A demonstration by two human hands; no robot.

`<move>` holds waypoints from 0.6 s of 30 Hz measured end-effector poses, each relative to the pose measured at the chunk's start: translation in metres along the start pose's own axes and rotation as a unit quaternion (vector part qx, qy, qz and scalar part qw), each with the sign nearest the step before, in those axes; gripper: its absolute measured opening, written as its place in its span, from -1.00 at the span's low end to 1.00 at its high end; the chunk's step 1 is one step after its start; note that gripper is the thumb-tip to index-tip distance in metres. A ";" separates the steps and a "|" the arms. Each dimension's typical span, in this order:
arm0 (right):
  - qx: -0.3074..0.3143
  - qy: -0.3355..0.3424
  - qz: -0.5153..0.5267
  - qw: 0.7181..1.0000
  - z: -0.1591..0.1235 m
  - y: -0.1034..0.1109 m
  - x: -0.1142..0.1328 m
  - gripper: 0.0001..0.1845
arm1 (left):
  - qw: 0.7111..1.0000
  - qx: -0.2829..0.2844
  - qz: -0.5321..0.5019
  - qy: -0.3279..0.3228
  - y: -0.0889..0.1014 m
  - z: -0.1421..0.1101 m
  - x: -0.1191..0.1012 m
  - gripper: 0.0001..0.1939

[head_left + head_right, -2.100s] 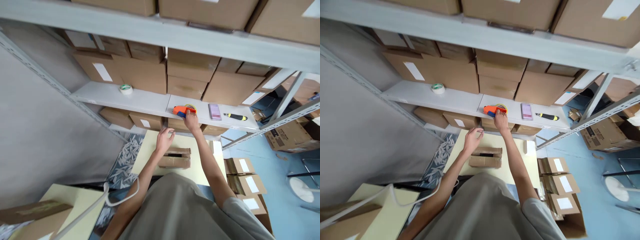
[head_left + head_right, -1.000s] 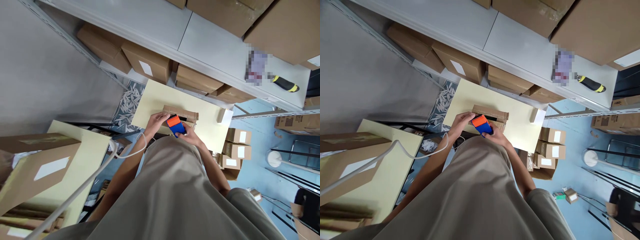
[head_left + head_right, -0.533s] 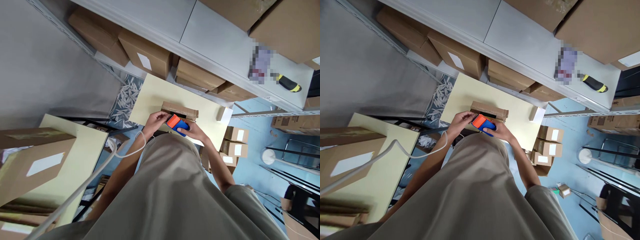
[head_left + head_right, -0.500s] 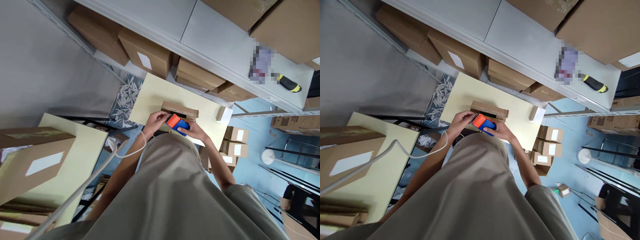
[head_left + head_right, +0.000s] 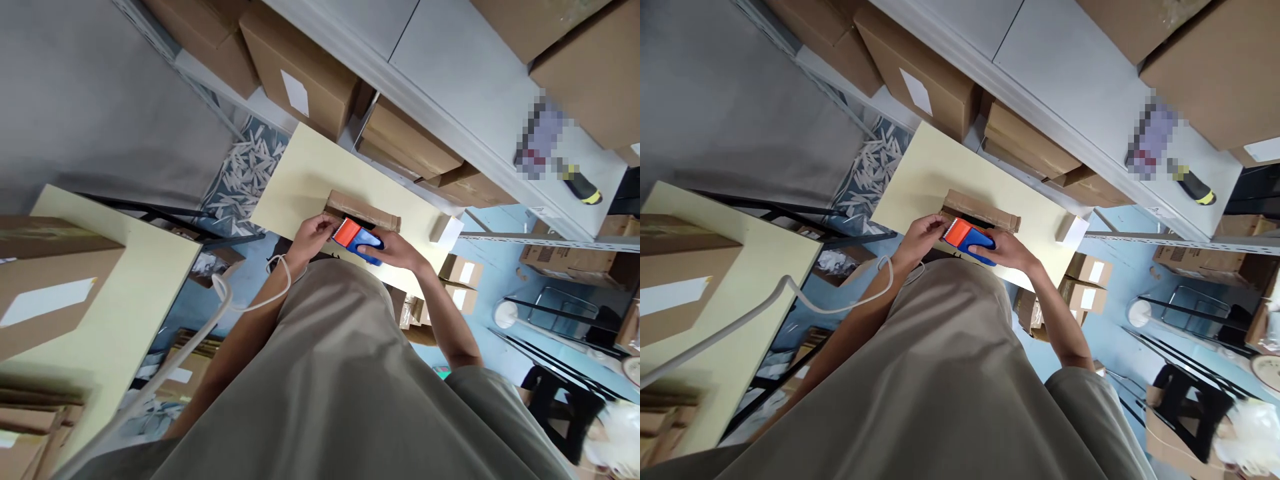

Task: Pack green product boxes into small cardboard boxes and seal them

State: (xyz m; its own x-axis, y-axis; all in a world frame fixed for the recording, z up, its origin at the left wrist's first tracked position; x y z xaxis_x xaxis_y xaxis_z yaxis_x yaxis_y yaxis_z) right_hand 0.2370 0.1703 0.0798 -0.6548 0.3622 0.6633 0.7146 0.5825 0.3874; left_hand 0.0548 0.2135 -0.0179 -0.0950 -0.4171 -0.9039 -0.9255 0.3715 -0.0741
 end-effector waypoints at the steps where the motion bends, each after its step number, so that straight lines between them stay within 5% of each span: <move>1: 0.002 -0.002 -0.005 1.000 0.000 0.002 0.002 -0.20 | 1.000 -0.004 -0.001 0.000 0.000 0.001 0.001 -0.76; 7: 0.061 -0.046 0.028 0.997 -0.013 0.012 0.020 -0.24 | 0.999 -0.005 -0.035 -0.005 0.003 -0.001 -0.002 -0.70; 10: 0.083 -0.078 0.029 0.993 -0.025 0.024 0.025 -0.29 | 0.998 -0.041 -0.045 -0.017 0.023 0.003 -0.008 -0.62; 14: 0.077 -0.113 0.002 0.991 -0.032 0.047 0.026 -0.32 | 0.994 -0.077 -0.074 -0.011 0.047 0.014 -0.008 -0.56; 18: 0.069 -0.128 -0.026 0.989 -0.022 0.064 0.027 -0.33 | 0.989 -0.080 -0.126 0.018 0.044 0.025 0.002 -0.54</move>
State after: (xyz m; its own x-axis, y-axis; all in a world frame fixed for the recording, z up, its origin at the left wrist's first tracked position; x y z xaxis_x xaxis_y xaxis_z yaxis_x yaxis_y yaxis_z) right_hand 0.2705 0.2015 0.1370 -0.7427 0.4918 0.4545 0.6502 0.6919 0.3138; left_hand 0.0230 0.2503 -0.0337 0.1348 -0.5098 -0.8496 -0.9673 0.1181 -0.2244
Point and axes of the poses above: each hand's wrist, its own z-axis towards the middle knuckle, its own y-axis out of the back of the hand, x = y × z, the point moved 9 cm from there along z, towards the middle knuckle, and after that the axes turned 10 degrees about z, right-handed, at the moved point
